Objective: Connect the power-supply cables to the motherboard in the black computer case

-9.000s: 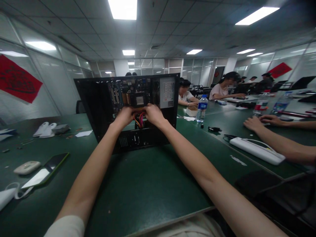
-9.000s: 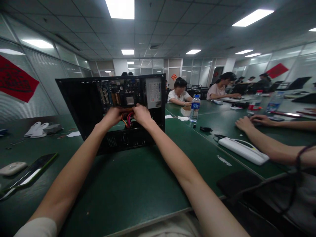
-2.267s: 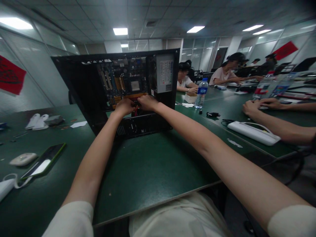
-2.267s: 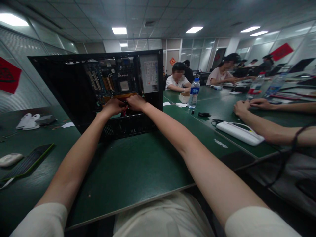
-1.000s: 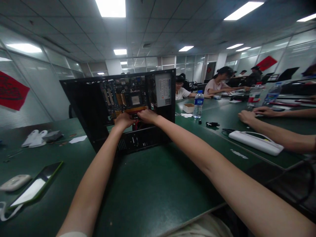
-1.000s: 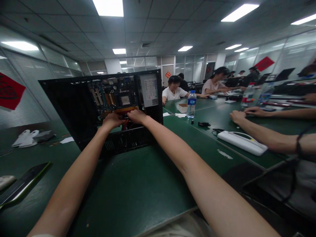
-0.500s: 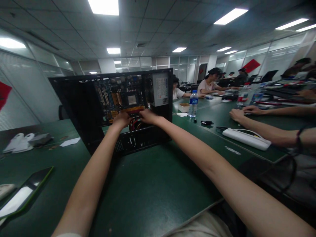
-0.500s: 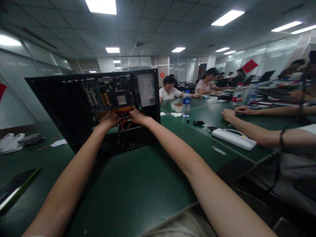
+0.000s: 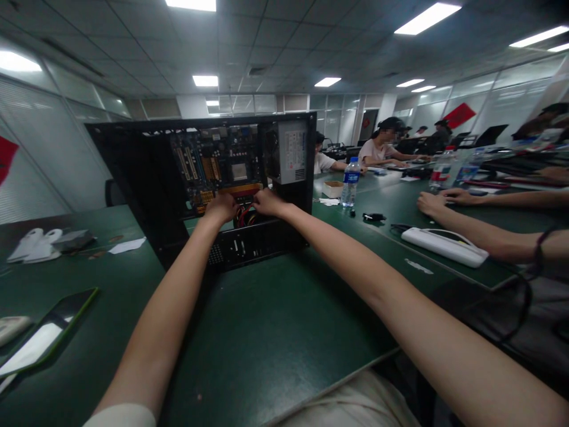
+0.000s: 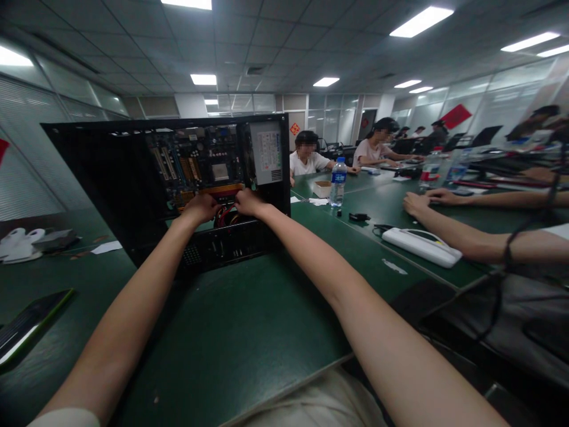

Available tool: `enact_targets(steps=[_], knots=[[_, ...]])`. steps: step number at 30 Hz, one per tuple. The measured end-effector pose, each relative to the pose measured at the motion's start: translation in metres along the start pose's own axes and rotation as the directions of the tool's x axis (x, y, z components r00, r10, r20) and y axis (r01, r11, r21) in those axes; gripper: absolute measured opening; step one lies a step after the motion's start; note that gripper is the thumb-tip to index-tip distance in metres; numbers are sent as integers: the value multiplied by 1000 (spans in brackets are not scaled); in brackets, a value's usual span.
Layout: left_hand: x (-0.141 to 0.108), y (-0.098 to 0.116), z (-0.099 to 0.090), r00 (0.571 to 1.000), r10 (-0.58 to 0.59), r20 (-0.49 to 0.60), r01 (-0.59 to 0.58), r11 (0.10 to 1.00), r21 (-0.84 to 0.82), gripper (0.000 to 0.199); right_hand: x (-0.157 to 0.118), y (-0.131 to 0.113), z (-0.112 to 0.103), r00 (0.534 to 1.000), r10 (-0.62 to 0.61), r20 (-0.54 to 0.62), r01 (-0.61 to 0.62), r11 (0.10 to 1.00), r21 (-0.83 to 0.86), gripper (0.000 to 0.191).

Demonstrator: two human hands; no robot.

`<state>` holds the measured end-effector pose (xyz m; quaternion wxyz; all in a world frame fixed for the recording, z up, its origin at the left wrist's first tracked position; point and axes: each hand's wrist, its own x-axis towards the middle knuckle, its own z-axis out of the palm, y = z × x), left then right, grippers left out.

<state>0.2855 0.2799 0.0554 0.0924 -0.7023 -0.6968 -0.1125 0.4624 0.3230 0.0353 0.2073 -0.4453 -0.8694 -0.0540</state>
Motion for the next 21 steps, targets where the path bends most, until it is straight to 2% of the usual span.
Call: enact_targets(steps=[10, 21], knots=[[0, -1, 1, 999, 37, -23, -37, 999, 4, 37, 1, -1, 0, 1000, 8, -2, -8, 1000, -18, 32], [-1, -1, 1, 1000, 27, -14, -27, 998, -52, 34, -3, -3, -2, 1000, -24, -15, 24, 998, -52, 32]])
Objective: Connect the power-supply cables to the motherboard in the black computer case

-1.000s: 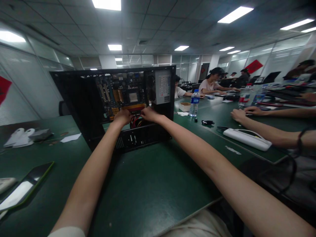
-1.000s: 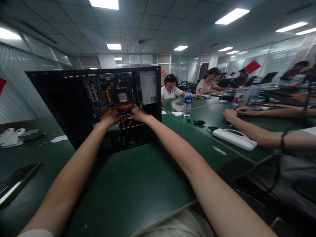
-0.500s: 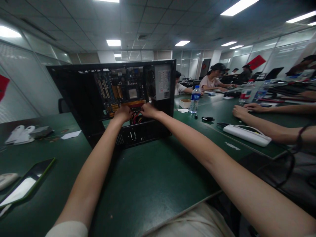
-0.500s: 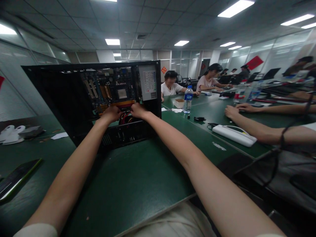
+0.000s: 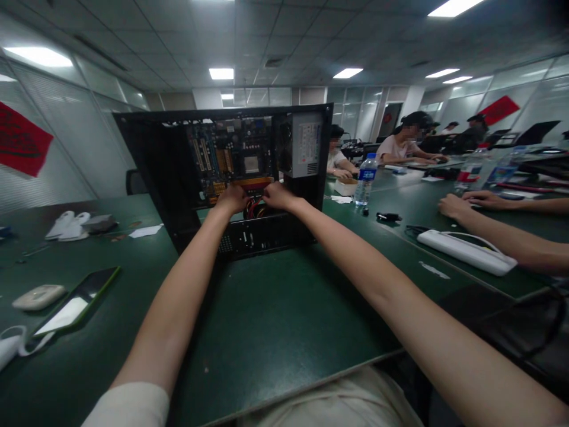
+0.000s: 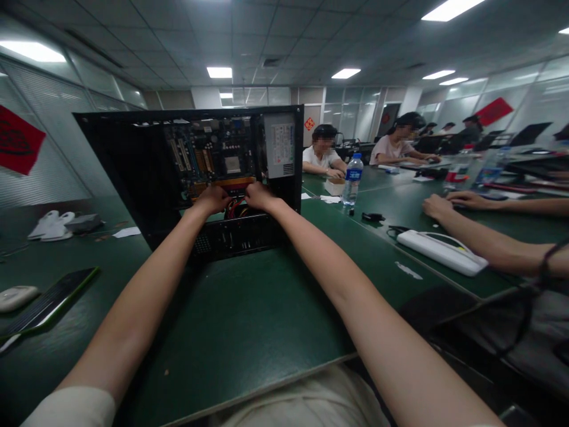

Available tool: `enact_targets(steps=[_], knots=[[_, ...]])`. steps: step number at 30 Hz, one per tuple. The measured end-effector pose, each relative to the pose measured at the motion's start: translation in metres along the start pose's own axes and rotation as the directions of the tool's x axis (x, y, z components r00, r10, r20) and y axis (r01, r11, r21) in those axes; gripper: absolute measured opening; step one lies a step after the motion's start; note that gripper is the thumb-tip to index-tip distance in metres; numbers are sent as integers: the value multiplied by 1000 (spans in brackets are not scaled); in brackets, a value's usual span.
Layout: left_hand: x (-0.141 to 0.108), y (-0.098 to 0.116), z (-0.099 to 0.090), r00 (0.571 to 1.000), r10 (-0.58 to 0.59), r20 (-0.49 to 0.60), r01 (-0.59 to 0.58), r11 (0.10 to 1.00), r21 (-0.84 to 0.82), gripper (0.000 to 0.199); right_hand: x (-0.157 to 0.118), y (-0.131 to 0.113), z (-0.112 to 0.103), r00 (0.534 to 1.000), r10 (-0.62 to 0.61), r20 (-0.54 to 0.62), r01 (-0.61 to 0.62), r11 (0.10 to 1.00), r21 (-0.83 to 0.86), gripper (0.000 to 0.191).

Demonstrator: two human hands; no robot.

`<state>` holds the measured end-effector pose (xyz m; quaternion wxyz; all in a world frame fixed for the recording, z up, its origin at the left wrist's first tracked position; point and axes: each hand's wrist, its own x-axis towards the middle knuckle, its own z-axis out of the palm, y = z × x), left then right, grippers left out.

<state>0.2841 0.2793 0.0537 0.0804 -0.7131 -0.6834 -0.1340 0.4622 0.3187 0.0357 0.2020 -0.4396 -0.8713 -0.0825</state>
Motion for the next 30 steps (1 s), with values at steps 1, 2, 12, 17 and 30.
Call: enact_targets(steps=[1, 2, 12, 17, 30], knots=[[0, 0, 0, 1000, -6, -2, 6, 1000, -2, 34, 0, 0, 0, 1000, -8, -4, 8, 1000, -5, 32], [0, 0, 1, 1000, -13, -5, 13, 1000, -6, 34, -1, 0, 0, 1000, -18, -9, 18, 1000, -5, 31], [-2, -11, 8, 998, 62, -25, -64, 994, -84, 39, -10, 8, -3, 995, -98, -15, 99, 977, 188, 32], [-5, -15, 6, 987, 162, -11, -162, 980, -114, 45, -18, 4, -12, 994, -106, -6, 105, 973, 206, 31], [-6, -21, -2, 956, 252, 150, -188, 920, -344, 33, -19, 7, -13, 963, -89, 254, -3, 941, 339, 31]])
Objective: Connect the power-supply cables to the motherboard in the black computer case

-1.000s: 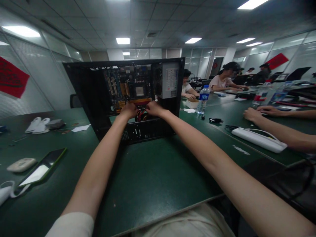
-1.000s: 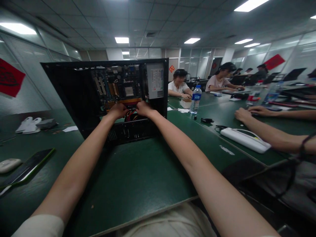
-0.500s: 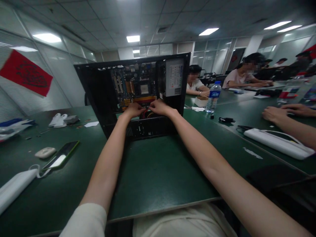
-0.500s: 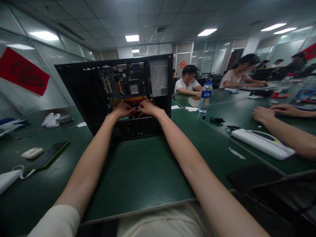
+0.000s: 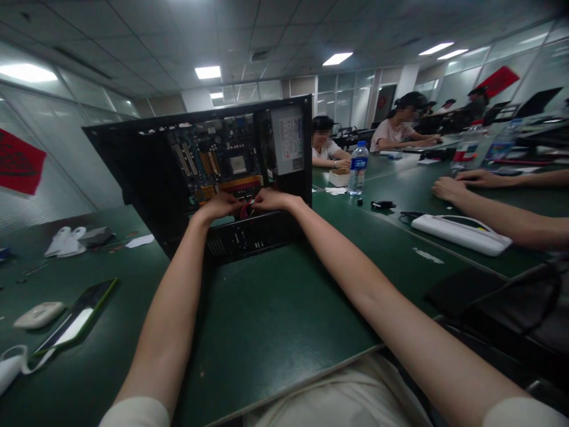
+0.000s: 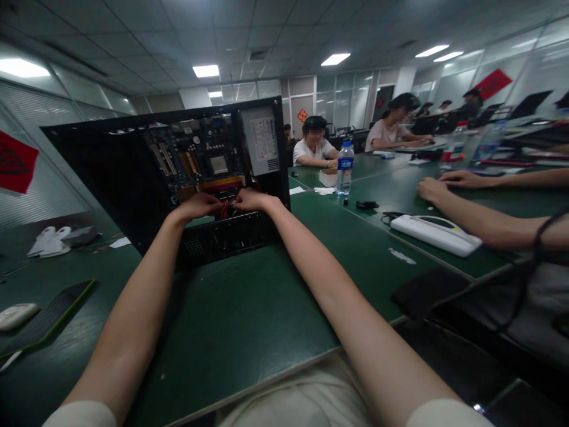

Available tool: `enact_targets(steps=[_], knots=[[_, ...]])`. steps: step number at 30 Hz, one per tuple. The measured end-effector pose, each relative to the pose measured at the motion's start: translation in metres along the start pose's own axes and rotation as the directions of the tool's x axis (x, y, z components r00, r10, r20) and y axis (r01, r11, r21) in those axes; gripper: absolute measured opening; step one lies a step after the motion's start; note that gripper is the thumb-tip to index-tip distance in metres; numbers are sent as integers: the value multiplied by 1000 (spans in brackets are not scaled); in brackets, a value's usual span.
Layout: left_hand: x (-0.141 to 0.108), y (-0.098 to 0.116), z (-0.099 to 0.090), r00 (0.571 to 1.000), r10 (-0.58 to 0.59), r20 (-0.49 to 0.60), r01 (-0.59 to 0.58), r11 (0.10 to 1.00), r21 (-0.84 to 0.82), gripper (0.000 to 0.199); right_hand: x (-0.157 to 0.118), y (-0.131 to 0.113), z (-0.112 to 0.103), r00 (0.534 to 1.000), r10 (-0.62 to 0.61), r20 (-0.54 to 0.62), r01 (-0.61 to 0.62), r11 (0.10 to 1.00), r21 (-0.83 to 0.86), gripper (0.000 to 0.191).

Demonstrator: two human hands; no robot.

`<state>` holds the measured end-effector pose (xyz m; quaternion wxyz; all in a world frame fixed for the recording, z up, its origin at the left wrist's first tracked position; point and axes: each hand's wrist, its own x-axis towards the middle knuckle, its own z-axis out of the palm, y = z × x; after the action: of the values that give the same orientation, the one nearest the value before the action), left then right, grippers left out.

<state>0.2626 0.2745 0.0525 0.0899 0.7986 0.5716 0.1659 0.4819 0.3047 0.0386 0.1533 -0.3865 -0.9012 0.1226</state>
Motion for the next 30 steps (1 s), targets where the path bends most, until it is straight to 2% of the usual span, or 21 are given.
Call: enact_targets(steps=[8, 16, 22, 24, 26, 28, 30], knots=[[-5, 2, -4, 996, 17, 88, -18, 1000, 6, 33, 4, 6, 3, 998, 6, 60, -3, 999, -50, 33], [-8, 5, -11, 994, 20, 111, -23, 999, 22, 35, 4, 10, 3, 994, -2, 112, 0, 1000, 22, 34], [-13, 19, -10, 983, 154, 99, -128, 964, -235, 39, 4, 9, 3, 995, -6, 98, 5, 1000, 12, 28], [-11, 23, -5, 992, 108, 62, -96, 980, -172, 38, 5, 11, 4, 996, 10, 89, -10, 1000, -2, 29], [-8, 24, 0, 1000, 21, -11, -21, 1000, -6, 37, 7, 13, 5, 996, 18, 91, -18, 1000, -1, 30], [-3, 23, 4, 988, -21, -152, 38, 993, 108, 39, 9, 15, 6, 996, 9, 84, -11, 1000, 15, 31], [1, 21, 5, 955, -14, -295, 54, 990, 130, 42, 12, 17, 7, 996, -32, 89, 27, 998, 50, 29]])
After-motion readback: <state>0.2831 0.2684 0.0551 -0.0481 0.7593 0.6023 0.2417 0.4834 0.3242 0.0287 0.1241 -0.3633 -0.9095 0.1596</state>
